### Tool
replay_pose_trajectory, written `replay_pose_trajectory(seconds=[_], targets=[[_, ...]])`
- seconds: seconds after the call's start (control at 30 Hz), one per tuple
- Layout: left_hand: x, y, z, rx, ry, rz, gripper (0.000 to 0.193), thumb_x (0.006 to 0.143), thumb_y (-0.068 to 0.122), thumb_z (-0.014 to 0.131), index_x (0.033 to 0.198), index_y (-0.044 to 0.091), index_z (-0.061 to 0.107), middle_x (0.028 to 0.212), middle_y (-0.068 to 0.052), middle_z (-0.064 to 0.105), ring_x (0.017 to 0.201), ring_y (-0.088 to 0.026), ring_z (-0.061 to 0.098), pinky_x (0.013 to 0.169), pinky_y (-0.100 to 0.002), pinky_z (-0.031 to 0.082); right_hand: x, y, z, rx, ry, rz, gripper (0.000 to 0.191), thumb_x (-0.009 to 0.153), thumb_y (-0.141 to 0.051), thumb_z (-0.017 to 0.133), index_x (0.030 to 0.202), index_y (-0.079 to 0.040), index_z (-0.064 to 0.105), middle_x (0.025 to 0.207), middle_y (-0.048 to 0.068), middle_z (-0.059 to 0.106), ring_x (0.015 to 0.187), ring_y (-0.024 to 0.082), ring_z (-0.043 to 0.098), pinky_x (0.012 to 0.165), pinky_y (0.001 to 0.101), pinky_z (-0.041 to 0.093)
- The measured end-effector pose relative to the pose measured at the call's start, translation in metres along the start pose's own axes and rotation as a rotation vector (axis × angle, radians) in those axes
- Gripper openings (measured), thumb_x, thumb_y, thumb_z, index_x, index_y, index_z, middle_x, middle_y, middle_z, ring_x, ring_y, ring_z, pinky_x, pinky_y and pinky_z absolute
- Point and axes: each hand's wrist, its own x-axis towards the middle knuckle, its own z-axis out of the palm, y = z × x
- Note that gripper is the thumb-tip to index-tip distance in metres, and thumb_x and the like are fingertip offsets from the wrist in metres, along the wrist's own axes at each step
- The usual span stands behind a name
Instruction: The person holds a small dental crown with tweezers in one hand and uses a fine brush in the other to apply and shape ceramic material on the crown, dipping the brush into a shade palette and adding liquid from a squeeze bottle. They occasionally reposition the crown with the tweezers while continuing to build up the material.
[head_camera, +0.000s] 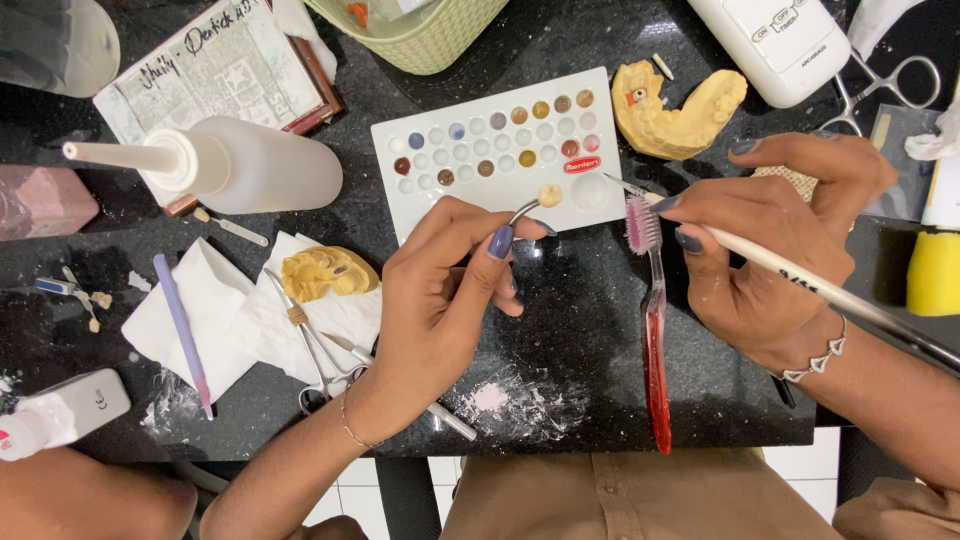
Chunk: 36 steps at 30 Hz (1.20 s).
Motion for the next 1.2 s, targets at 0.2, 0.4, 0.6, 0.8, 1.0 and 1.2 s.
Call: replay_pose_trajectory(seconds=[0.2, 0.4, 0.6, 0.8, 1.0, 1.2], targets=[[-0.001, 0.001, 0.0, 0.022, -0.022, -0.02, 0.026, 0.111, 0.013, 0.052, 0.124, 0.001, 0.071, 0.097, -0.003, 0.057, 0.074, -0.003, 0.058, 0.064, -0.02, 0.057, -0.013, 0.019, 0.001, 0.142, 0.158, -0.138, 0.017, 0.104, -0.033, 0.061, 0.102, -0.017, 0.067, 0.09, 0.002, 0.074, 0.101, 0.027, 0.05, 0.094, 0.0432, 0.032], [0.0, 0.004, 0.002, 0.224, -0.033, -0.002, 0.019, 0.107, 0.011, 0.058, 0.116, 0.004, 0.074, 0.091, -0.003, 0.062, 0.066, -0.005, 0.059, 0.057, -0.022, 0.048, -0.048, 0.045, 0.018, 0.156, 0.454, -0.402, 0.019, 0.106, -0.041, 0.055, 0.105, -0.022, 0.053, 0.075, -0.005, 0.068, 0.086, 0.018, 0.048, 0.091, 0.0419, 0.032], [-0.001, 0.009, 0.003, 0.377, 0.012, 0.135, 0.014, 0.104, 0.004, 0.063, 0.116, 0.003, 0.072, 0.098, -0.007, 0.067, 0.073, -0.01, 0.062, 0.062, -0.024, 0.048, -0.026, 0.022, 0.022, 0.158, 0.622, -0.4, 0.022, 0.109, -0.04, 0.05, 0.096, -0.023, 0.054, 0.07, -0.009, 0.062, 0.083, 0.018, 0.048, 0.099, 0.0461, 0.034], [-0.001, 0.01, 0.004, 0.425, 0.002, 0.058, 0.018, 0.1, 0.001, 0.065, 0.116, 0.003, 0.072, 0.093, -0.008, 0.067, 0.066, -0.013, 0.059, 0.057, -0.026, 0.046, 0.003, 0.005, -0.016, 0.133, 0.194, -0.504, 0.036, 0.11, -0.048, 0.047, 0.087, -0.025, 0.06, 0.073, -0.013, 0.066, 0.089, 0.013, 0.042, 0.097, 0.0442, 0.028], [-0.006, 0.009, 0.003, 0.684, -0.003, 0.328, 0.024, 0.097, 0.0, 0.069, 0.121, 0.003, 0.071, 0.098, -0.007, 0.064, 0.081, -0.019, 0.064, 0.067, -0.032, 0.052, -0.025, 0.025, 0.016, 0.211, 0.458, -0.521, 0.04, 0.111, -0.052, 0.042, 0.087, -0.024, 0.059, 0.07, -0.012, 0.067, 0.09, 0.012, 0.043, 0.099, 0.0424, 0.029], [-0.006, 0.005, 0.001, 0.998, -0.083, 0.522, 0.028, 0.088, 0.001, 0.075, 0.115, 0.001, 0.072, 0.09, -0.006, 0.059, 0.079, -0.02, 0.061, 0.061, -0.032, 0.05, -0.034, 0.033, -0.002, 0.158, 0.198, -0.509, 0.044, 0.11, -0.052, 0.043, 0.082, -0.024, 0.063, 0.075, -0.014, 0.07, 0.091, 0.013, 0.043, 0.1, 0.0414, 0.028]])
